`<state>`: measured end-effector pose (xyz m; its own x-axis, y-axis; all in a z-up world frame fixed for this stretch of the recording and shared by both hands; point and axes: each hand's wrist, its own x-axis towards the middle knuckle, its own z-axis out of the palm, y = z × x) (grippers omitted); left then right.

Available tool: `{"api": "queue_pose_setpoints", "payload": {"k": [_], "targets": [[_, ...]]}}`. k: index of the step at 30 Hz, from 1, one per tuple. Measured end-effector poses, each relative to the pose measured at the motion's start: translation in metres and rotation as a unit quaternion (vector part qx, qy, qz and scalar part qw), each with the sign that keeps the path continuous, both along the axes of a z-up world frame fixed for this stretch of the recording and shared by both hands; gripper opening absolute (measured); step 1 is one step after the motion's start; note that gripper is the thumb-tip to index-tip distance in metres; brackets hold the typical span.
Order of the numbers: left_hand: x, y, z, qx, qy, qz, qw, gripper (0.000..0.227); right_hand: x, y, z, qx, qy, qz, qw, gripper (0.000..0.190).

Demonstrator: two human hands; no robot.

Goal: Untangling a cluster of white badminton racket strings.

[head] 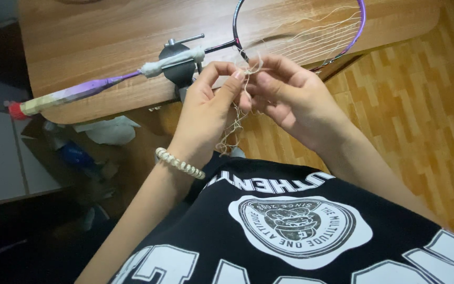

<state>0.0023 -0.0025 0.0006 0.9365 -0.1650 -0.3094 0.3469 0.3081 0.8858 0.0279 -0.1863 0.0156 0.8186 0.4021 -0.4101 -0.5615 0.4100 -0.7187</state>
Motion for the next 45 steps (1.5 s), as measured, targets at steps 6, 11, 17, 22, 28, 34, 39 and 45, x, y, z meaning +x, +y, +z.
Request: {"api": "queue_pose_setpoints", "payload": {"k": [6, 11, 17, 22, 28, 34, 39, 45], "targets": [[0.002, -0.001, -0.007, -0.049, -0.02, 0.013, 0.999, 0.018, -0.005, 0.004, -0.003, -0.19, -0.125, 0.052, 0.972, 0.027], [0.006, 0.006, -0.016, 0.007, -0.021, 0.004, 1.0, 0.019, 0.002, 0.001, -0.012, -0.072, -0.085, 0.065, 0.992, 0.021], [0.017, 0.019, -0.016, 0.017, 0.049, 0.072, 0.996, 0.014, 0.01, -0.006, -0.017, -0.058, 0.008, 0.02, 0.998, 0.007], [0.019, 0.019, -0.005, -0.058, 0.133, 0.04, 0.989, 0.024, 0.015, -0.013, -0.037, 0.095, 0.056, -0.032, 0.993, 0.01], [0.02, 0.012, -0.003, -0.076, 0.144, 0.047, 0.986, 0.023, 0.012, -0.001, -0.033, 0.176, 0.12, -0.085, 0.973, 0.017], [0.024, 0.01, -0.011, -0.061, 0.135, 0.076, 0.986, 0.016, 0.017, 0.005, -0.031, 0.176, 0.098, -0.075, 0.977, 0.011], [0.026, 0.005, -0.019, -0.054, 0.104, 0.107, 0.987, 0.014, 0.019, 0.006, -0.028, 0.193, 0.089, -0.076, 0.974, 0.013], [0.024, 0.0, -0.029, -0.021, -0.003, 0.154, 0.988, 0.009, 0.023, 0.004, -0.027, 0.223, 0.087, -0.078, 0.968, 0.01]]}}
